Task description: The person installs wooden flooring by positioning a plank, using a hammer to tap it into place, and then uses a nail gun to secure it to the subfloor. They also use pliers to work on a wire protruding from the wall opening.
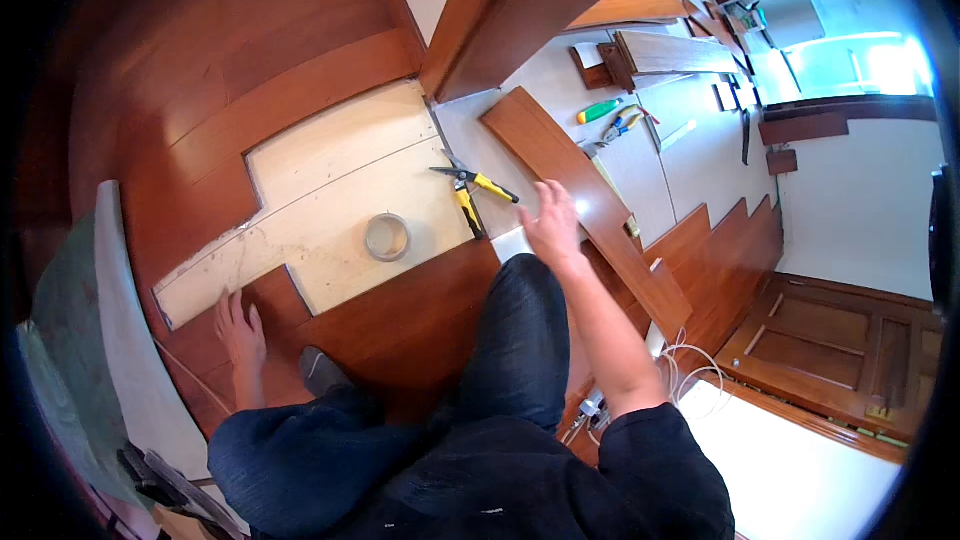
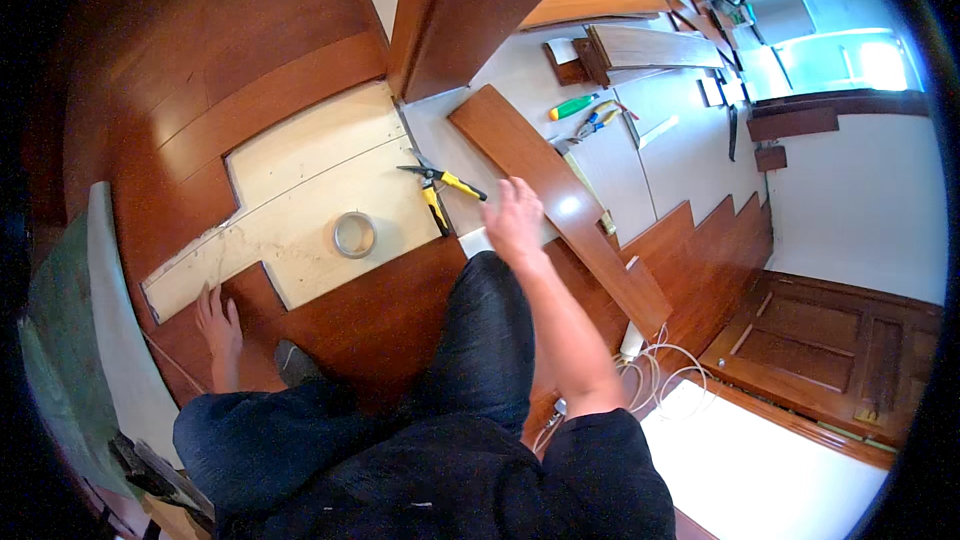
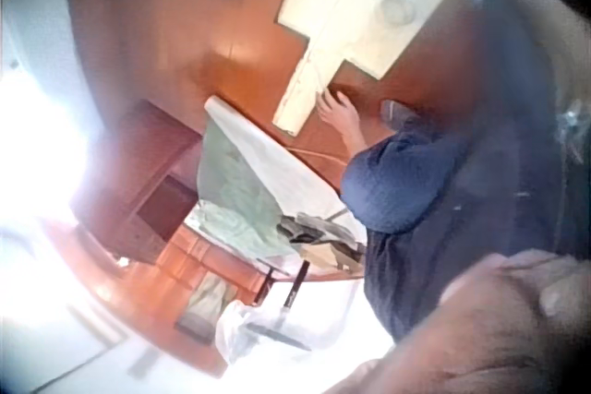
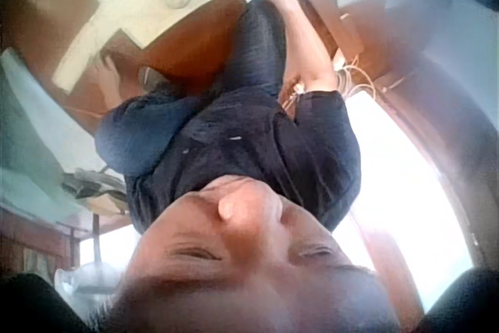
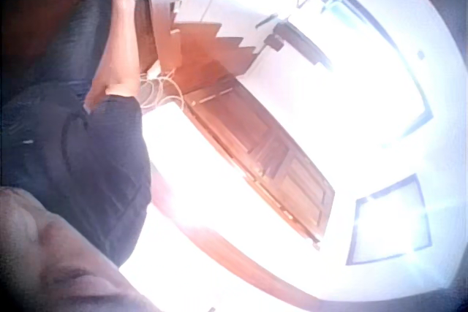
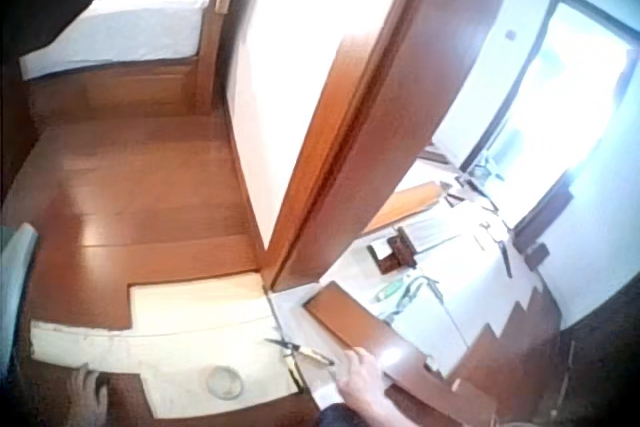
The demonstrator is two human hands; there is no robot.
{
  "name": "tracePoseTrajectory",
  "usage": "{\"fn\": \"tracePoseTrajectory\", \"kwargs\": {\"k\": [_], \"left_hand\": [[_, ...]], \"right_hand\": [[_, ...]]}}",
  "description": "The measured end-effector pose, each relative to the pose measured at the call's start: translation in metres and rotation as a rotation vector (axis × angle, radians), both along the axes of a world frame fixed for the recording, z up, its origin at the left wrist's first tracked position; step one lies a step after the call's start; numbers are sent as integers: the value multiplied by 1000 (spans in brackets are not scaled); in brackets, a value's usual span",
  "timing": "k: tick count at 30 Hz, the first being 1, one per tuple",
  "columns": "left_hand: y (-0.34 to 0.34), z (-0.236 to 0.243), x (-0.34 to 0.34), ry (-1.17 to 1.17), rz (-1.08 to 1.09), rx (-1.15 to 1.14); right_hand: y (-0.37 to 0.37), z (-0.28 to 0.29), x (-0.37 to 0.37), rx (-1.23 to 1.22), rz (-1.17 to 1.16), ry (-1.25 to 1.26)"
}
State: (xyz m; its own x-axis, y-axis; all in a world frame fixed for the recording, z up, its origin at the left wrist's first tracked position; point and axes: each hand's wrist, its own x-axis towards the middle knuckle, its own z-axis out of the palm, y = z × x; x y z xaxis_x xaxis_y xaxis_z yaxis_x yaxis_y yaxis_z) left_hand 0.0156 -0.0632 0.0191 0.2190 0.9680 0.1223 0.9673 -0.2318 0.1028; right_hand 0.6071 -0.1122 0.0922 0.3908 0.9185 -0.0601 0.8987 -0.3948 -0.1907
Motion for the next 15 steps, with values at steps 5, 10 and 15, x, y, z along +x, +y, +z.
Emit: {"fn": "tracePoseTrajectory", "kwargs": {"k": [5, 10, 15], "left_hand": [[-157, -15, -69, 169, 0, -316], [-181, 13, -83, 89, 90, -732], [-231, 91, -93, 21, 404, -990]], "right_hand": [[-37, -45, 147, -86, 18, 81], [-50, -54, 345, -279, 175, -563], [49, -74, 367, -282, 4, -550]]}}
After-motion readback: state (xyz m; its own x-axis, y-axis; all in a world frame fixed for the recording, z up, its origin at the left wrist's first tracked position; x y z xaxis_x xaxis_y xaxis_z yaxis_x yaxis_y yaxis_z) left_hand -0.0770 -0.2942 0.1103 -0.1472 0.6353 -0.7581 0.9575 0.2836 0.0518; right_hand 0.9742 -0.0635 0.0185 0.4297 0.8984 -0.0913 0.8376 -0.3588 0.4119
